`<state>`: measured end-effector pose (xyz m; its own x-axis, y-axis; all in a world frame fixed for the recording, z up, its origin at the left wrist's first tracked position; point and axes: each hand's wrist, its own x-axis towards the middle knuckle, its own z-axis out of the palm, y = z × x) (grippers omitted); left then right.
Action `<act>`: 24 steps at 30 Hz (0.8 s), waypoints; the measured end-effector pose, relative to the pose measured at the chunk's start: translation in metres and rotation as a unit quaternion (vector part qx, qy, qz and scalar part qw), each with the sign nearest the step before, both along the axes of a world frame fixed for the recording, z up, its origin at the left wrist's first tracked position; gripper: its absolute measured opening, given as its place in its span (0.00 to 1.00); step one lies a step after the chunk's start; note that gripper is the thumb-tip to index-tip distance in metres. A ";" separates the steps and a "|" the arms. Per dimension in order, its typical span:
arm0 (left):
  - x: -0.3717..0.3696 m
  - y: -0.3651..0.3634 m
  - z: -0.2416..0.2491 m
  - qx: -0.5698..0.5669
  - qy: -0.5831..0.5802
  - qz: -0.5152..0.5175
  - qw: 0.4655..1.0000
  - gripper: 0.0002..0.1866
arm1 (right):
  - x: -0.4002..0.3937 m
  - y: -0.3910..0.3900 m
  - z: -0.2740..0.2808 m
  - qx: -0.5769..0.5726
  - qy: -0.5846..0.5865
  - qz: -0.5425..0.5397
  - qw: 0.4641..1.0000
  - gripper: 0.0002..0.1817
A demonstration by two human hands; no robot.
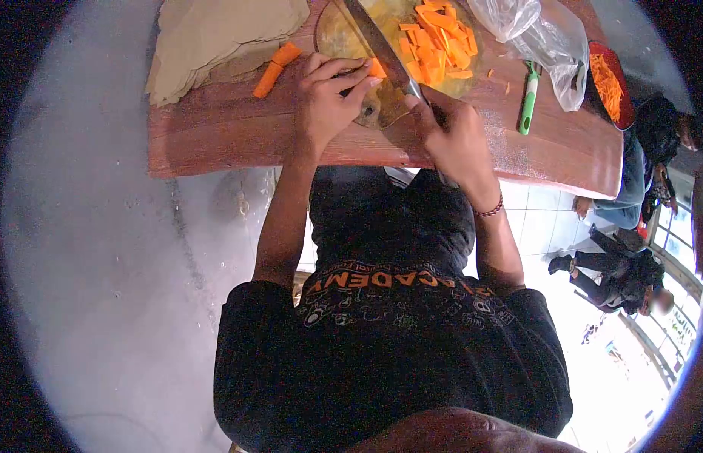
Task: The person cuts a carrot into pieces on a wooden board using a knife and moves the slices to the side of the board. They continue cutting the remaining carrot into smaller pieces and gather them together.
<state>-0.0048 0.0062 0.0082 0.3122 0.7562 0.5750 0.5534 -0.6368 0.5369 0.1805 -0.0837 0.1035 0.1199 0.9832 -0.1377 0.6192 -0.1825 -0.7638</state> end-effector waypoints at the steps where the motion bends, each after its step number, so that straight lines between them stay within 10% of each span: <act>1: 0.000 0.001 -0.002 0.010 0.005 -0.002 1.000 0.12 | -0.001 0.000 0.000 0.017 -0.005 0.005 1.000 0.18; 24: -0.004 0.001 -0.004 0.021 0.021 -0.004 1.000 0.12 | -0.006 0.004 -0.006 0.075 -0.015 -0.009 0.997 0.17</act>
<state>-0.0086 0.0076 0.0038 0.3422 0.7290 0.5929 0.5703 -0.6626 0.4855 0.1746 -0.0794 0.0970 0.1402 0.9900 0.0150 0.6394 -0.0789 -0.7648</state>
